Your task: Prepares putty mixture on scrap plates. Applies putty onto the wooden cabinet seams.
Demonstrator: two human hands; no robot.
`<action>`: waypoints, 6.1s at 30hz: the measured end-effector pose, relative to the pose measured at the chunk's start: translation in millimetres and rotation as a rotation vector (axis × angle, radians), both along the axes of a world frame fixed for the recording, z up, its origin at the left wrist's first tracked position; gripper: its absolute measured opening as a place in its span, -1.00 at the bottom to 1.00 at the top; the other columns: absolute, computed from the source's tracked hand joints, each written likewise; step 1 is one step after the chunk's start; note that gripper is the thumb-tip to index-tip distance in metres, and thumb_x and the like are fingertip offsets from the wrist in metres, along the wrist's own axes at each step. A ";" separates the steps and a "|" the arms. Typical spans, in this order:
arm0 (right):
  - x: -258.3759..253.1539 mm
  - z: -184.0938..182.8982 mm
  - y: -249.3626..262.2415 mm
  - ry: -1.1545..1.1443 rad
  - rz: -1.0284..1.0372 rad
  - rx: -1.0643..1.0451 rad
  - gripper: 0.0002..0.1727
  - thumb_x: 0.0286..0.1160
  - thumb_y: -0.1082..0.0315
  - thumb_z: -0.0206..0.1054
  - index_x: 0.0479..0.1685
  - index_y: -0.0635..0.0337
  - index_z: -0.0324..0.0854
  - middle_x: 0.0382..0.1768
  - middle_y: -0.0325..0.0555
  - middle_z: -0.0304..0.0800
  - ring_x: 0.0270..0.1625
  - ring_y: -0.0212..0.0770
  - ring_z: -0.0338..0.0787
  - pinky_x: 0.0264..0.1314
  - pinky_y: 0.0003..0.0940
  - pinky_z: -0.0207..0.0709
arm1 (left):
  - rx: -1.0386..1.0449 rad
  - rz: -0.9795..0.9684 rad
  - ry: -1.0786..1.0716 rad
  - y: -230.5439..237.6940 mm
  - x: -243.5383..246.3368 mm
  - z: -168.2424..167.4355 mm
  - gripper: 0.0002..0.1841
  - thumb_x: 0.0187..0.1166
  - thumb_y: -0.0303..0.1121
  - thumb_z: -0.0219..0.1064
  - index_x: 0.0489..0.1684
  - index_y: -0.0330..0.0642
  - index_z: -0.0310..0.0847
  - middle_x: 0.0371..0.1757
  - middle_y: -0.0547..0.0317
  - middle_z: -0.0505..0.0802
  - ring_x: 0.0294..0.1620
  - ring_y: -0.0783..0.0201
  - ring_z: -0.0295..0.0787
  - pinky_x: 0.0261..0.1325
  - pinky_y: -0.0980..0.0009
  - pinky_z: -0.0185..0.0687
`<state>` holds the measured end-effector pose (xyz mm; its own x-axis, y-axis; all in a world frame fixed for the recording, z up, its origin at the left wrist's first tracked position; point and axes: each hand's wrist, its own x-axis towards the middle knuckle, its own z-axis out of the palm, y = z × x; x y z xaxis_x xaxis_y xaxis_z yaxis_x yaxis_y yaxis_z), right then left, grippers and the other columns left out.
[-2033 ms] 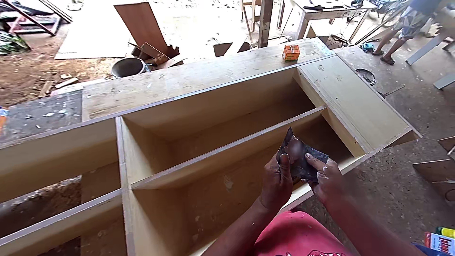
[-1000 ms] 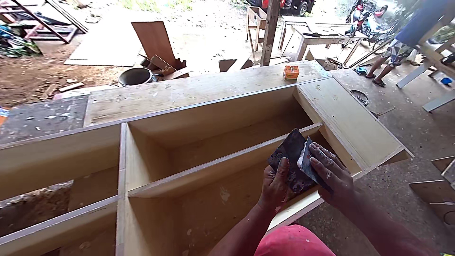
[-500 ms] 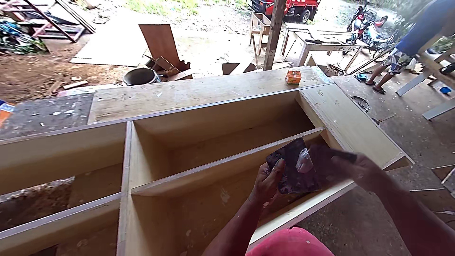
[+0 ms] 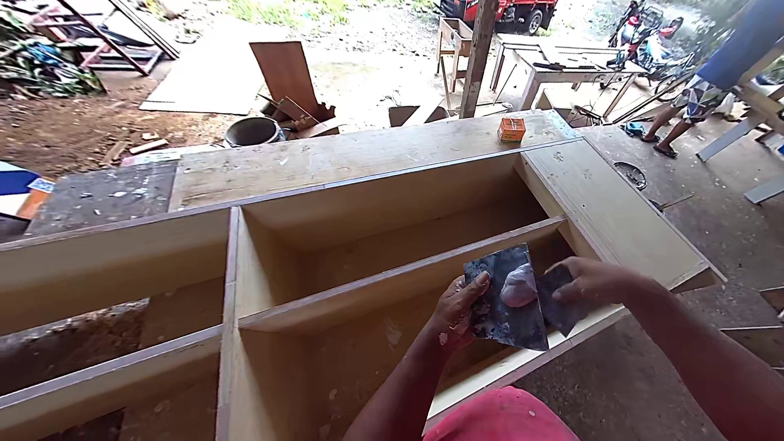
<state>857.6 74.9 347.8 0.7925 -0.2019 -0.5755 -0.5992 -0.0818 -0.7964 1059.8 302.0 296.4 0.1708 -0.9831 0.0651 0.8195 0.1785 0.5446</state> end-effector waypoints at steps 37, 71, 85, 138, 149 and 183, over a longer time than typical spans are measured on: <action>37.0 -1.5 133.7 -0.242 -0.138 -1.447 -0.55 0.37 0.57 0.25 0.27 0.15 0.76 0.22 0.10 0.77 0.26 0.15 0.75 0.15 0.07 0.71 | 0.353 0.469 -0.574 -31.3 -51.8 -7.6 -0.60 0.91 -0.26 -0.12 0.05 -0.34 0.63 -0.30 0.13 0.85 -0.23 0.40 0.85 -0.01 0.42 0.81; 29.4 4.2 124.4 -0.273 0.000 -1.447 -0.55 0.40 0.56 0.21 0.23 0.09 0.80 0.25 0.00 0.81 0.33 0.06 0.75 0.28 0.04 0.67 | 0.461 0.276 -0.405 -41.4 -18.3 -21.5 -0.53 0.90 -0.09 -0.10 0.03 -0.24 0.68 -0.24 0.04 0.85 -0.19 0.25 0.85 -0.06 0.28 0.80; 47.7 10.0 112.8 -0.198 -0.024 -1.463 -0.60 0.38 0.55 0.31 0.22 0.17 0.79 0.16 0.10 0.79 0.22 0.15 0.76 0.07 0.10 0.70 | 0.425 0.244 -0.449 -38.2 -28.1 -21.5 -0.53 0.92 -0.13 -0.13 0.03 -0.29 0.66 -0.23 0.03 0.86 -0.18 0.26 0.86 -0.03 0.30 0.81; -119.1 13.5 29.3 -0.620 -0.605 0.122 -0.74 0.43 0.40 0.48 0.09 0.07 0.74 -0.06 -0.14 0.95 -0.03 -0.25 0.93 0.12 -0.20 0.84 | -0.030 -0.385 -0.119 -74.3 -23.4 18.6 -0.72 0.76 -0.18 0.14 -0.01 -0.14 0.72 -0.18 0.11 0.92 -0.15 0.31 0.90 0.02 0.32 0.85; -148.0 17.3 252.9 -0.872 -1.734 -1.018 -0.79 0.67 0.26 0.28 0.13 0.11 0.61 -0.14 -0.39 0.90 -0.07 -0.37 0.92 0.07 -0.27 0.88 | 0.145 -0.420 -0.211 -32.7 -153.1 27.9 -0.65 0.88 -0.29 -0.17 0.11 -0.24 0.56 -0.21 0.12 0.88 -0.17 0.32 0.87 -0.02 0.33 0.84; -314.9 -18.0 370.2 -0.669 -2.206 0.108 -0.76 0.76 0.36 0.21 0.17 0.36 0.52 -0.24 0.15 0.85 -0.48 -0.11 0.85 -0.61 -0.30 0.71 | -0.447 -0.291 -1.303 87.3 -376.9 14.6 -0.48 0.90 -0.11 -0.16 -0.28 -0.25 0.63 -0.58 0.36 0.62 -0.52 0.62 0.58 -0.37 0.62 0.55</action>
